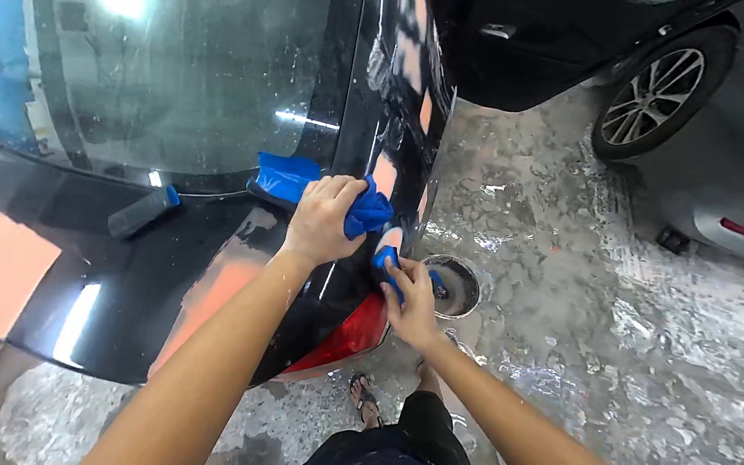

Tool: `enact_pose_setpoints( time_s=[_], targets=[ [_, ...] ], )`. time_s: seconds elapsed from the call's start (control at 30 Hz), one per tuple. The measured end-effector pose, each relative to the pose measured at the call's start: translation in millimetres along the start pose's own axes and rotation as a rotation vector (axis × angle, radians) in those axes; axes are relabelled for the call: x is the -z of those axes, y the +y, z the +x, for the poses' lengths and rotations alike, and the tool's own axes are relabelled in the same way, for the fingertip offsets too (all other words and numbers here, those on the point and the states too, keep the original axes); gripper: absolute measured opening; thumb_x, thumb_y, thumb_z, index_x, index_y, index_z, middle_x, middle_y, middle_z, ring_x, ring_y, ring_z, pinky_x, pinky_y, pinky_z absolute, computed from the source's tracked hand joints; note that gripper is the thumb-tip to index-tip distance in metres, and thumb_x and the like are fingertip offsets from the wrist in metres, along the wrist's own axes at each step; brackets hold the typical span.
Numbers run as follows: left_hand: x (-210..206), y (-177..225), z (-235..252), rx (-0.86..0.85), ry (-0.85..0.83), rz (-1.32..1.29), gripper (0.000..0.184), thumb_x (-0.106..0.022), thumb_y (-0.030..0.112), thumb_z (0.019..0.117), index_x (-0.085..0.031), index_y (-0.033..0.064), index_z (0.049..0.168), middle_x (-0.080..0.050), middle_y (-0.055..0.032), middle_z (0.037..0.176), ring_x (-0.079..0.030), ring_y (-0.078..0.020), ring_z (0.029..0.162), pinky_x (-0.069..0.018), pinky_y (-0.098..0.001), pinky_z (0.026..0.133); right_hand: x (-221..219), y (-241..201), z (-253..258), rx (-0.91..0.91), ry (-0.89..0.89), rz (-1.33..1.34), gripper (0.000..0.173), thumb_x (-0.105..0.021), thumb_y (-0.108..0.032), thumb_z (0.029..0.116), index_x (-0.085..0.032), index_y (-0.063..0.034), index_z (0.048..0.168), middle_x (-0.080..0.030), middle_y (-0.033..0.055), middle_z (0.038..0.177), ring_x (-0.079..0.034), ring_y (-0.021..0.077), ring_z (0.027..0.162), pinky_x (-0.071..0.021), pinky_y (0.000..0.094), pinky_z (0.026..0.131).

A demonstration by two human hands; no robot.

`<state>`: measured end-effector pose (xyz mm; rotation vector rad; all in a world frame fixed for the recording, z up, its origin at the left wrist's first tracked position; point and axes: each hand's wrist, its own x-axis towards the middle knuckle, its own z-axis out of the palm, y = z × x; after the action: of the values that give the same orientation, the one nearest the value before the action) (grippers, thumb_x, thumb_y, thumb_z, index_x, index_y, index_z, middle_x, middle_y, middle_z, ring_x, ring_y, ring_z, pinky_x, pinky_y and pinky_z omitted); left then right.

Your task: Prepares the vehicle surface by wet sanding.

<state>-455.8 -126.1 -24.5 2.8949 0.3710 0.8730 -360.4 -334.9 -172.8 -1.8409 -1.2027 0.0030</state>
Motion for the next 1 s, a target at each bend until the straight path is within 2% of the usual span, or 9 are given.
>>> enact_pose_setpoints(
  time_s=[0.1,0.2,0.37,0.53,0.63,0.7,0.77,0.87,1.0],
  targets=[
    [0,-2,-1,-0.013,-0.003,-0.001,0.066,-0.080,0.039,0.0695,-0.067,0.0091,0.127,-0.070,-0.0100,0.124,-0.065,-0.0274,0.114,-0.0518,-0.0501,0.096,0,20,34,-0.071,0.022,0.011,0.038,-0.065,-0.022,0.0948,-0.069,-0.0179,0.132,-0.062,0.0174,0.130,-0.060,0.0355,0.119,-0.0515,0.0578,0.095],
    [-2,2,-3,-0.011,0.000,0.005,0.066,-0.079,0.039,0.0697,-0.066,0.0086,0.126,-0.069,-0.0106,0.125,-0.065,-0.0277,0.115,-0.0514,-0.0496,0.095,-3,19,50,-0.230,0.094,0.065,0.043,-0.067,-0.021,0.0948,-0.066,-0.0167,0.138,-0.061,0.0167,0.130,-0.059,0.0330,0.120,-0.0505,0.0536,0.100],
    [-3,-3,0,-0.035,-0.013,-0.010,0.065,-0.081,0.038,0.0687,-0.066,0.0073,0.124,-0.069,-0.0114,0.122,-0.065,-0.0286,0.113,-0.0504,-0.0501,0.097,1,22,11,-0.040,0.018,0.031,0.039,-0.067,-0.026,0.0953,-0.069,-0.0247,0.134,-0.063,0.0107,0.134,-0.062,0.0298,0.118,-0.0517,0.0558,0.094],
    [0,4,-7,-0.037,-0.040,-0.029,0.063,-0.082,0.035,0.0696,-0.065,0.0044,0.122,-0.069,-0.0139,0.120,-0.064,-0.0312,0.113,-0.0501,-0.0508,0.098,-1,42,51,-0.334,0.076,0.029,0.042,-0.066,-0.026,0.0960,-0.066,-0.0213,0.138,-0.063,0.0129,0.131,-0.061,0.0328,0.118,-0.0518,0.0571,0.095],
    [-2,1,1,-0.045,-0.015,-0.031,0.062,-0.082,0.036,0.0692,-0.065,0.0043,0.120,-0.069,-0.0132,0.118,-0.065,-0.0299,0.111,-0.0504,-0.0504,0.097,3,10,7,-0.154,0.041,0.081,0.040,-0.066,-0.025,0.0973,-0.066,-0.0232,0.137,-0.060,0.0082,0.140,-0.058,0.0276,0.125,-0.0500,0.0539,0.103],
    [-4,-1,0,-0.045,-0.010,-0.028,0.062,-0.083,0.036,0.0689,-0.065,0.0039,0.119,-0.070,-0.0134,0.117,-0.065,-0.0301,0.111,-0.0510,-0.0503,0.096,-2,19,-2,-0.038,0.053,0.079,0.038,-0.067,-0.027,0.0962,-0.069,-0.0251,0.134,-0.063,0.0067,0.138,-0.061,0.0265,0.120,-0.0505,0.0528,0.097],
    [-3,-1,-1,-0.049,-0.018,-0.022,0.063,-0.083,0.036,0.0691,-0.065,0.0032,0.120,-0.070,-0.0141,0.118,-0.065,-0.0313,0.111,-0.0511,-0.0508,0.096,-4,33,16,-0.066,0.092,0.071,0.036,-0.067,-0.027,0.0955,-0.071,-0.0234,0.132,-0.065,0.0087,0.135,-0.063,0.0298,0.116,-0.0516,0.0557,0.092],
    [-3,2,-2,-0.037,-0.022,-0.017,0.062,-0.080,0.036,0.0699,-0.064,0.0043,0.121,-0.070,-0.0137,0.117,-0.065,-0.0311,0.110,-0.0508,-0.0501,0.095,-5,41,43,-0.292,0.130,0.107,0.041,-0.069,-0.025,0.0943,-0.068,-0.0205,0.136,-0.065,0.0085,0.132,-0.061,0.0295,0.120,-0.0499,0.0574,0.098],
    [-1,3,3,-0.028,-0.024,-0.027,0.062,-0.081,0.037,0.0703,-0.065,0.0045,0.121,-0.069,-0.0135,0.117,-0.064,-0.0310,0.110,-0.0507,-0.0508,0.095,1,21,4,-0.110,0.087,0.114,0.039,-0.069,-0.024,0.0947,-0.069,-0.0213,0.134,-0.063,0.0067,0.138,-0.060,0.0261,0.122,-0.0509,0.0531,0.099]
  ],
)
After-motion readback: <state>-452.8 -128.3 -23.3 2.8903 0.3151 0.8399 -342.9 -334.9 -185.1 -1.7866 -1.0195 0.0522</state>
